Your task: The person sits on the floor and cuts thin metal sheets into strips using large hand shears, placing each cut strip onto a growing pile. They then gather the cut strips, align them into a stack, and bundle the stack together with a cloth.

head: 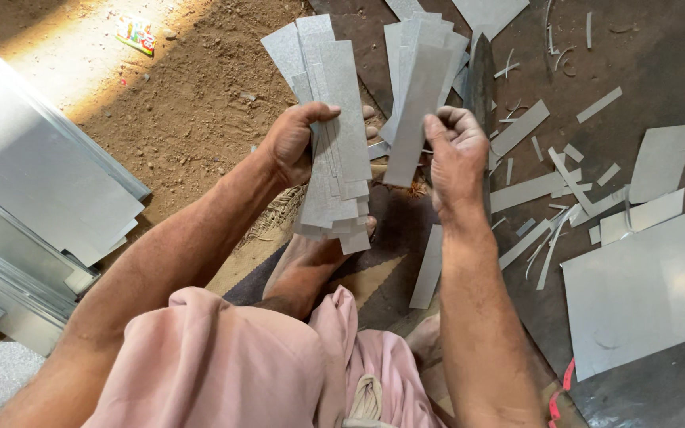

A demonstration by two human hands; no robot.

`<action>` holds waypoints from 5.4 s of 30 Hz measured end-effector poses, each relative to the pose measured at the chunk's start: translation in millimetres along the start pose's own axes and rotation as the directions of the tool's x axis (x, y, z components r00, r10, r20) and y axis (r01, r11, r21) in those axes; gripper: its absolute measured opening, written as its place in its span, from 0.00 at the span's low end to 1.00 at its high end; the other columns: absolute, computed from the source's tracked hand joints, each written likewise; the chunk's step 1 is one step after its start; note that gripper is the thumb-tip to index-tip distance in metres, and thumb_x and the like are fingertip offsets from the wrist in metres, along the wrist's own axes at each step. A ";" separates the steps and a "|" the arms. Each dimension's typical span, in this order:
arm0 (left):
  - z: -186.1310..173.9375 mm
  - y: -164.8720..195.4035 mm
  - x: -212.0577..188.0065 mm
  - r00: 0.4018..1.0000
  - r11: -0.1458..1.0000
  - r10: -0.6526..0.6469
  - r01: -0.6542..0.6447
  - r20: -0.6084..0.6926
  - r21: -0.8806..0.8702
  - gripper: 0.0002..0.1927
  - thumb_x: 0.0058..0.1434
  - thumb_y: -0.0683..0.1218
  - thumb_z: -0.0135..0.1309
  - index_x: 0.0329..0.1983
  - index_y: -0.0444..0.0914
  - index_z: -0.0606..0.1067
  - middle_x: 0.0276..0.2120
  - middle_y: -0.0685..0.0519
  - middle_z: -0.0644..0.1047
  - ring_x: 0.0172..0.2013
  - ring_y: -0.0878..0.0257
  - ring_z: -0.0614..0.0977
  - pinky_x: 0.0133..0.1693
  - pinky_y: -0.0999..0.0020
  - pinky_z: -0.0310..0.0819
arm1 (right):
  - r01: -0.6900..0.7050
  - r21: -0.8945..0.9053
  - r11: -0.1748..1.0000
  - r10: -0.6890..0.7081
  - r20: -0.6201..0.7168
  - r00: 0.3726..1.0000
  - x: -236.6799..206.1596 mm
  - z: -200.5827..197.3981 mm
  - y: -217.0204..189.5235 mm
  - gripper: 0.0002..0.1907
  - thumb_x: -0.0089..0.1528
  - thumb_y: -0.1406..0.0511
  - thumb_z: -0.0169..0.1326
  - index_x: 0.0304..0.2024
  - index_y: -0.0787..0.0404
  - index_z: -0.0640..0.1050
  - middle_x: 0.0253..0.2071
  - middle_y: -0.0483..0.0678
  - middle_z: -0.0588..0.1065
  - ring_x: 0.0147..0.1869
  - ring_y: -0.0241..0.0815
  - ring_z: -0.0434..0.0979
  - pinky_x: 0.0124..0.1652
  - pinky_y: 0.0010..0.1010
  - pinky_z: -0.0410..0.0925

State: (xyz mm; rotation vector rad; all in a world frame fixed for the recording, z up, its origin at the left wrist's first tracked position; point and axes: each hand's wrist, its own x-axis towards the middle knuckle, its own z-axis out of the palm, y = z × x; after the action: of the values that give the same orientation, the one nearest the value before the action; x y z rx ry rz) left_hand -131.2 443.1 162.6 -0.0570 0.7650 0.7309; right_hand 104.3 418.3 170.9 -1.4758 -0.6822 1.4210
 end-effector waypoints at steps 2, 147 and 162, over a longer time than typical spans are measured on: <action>-1.8 0.0 0.4 0.995 0.973 0.066 -0.049 -0.069 0.227 0.22 0.57 0.41 0.53 0.54 0.24 0.73 0.41 0.35 0.83 0.39 0.51 0.89 0.43 0.49 0.88 | 0.086 -0.516 0.852 -0.129 -0.049 0.990 -1.3 3.1 -8.1 0.10 0.67 0.65 0.60 0.48 0.63 0.75 0.38 0.45 0.77 0.40 0.32 0.76 0.41 0.25 0.73; -18.9 -20.6 18.3 0.962 0.952 0.142 -0.068 -0.234 0.297 0.17 0.51 0.37 0.65 0.43 0.25 0.75 0.33 0.40 0.81 0.31 0.53 0.85 0.34 0.54 0.88 | 0.125 -0.740 0.661 -0.264 -0.073 0.962 -4.4 3.0 -12.6 0.28 0.63 0.61 0.66 0.58 0.66 0.70 0.44 0.44 0.72 0.42 0.33 0.74 0.37 0.25 0.74; -20.2 -19.3 14.3 0.973 0.989 0.060 -0.029 -0.221 0.142 0.21 0.56 0.36 0.57 0.52 0.22 0.71 0.41 0.36 0.77 0.38 0.52 0.85 0.42 0.54 0.88 | 0.031 -0.035 0.999 -0.032 -0.008 0.999 14.6 -12.3 -12.0 0.10 0.71 0.68 0.52 0.53 0.66 0.72 0.40 0.46 0.78 0.39 0.35 0.77 0.40 0.29 0.75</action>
State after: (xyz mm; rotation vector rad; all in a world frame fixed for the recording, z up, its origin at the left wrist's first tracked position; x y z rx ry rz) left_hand -124.5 430.8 134.5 0.0028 1.0352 0.7196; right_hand 121.1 433.0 173.8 -1.4906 -0.7251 1.3849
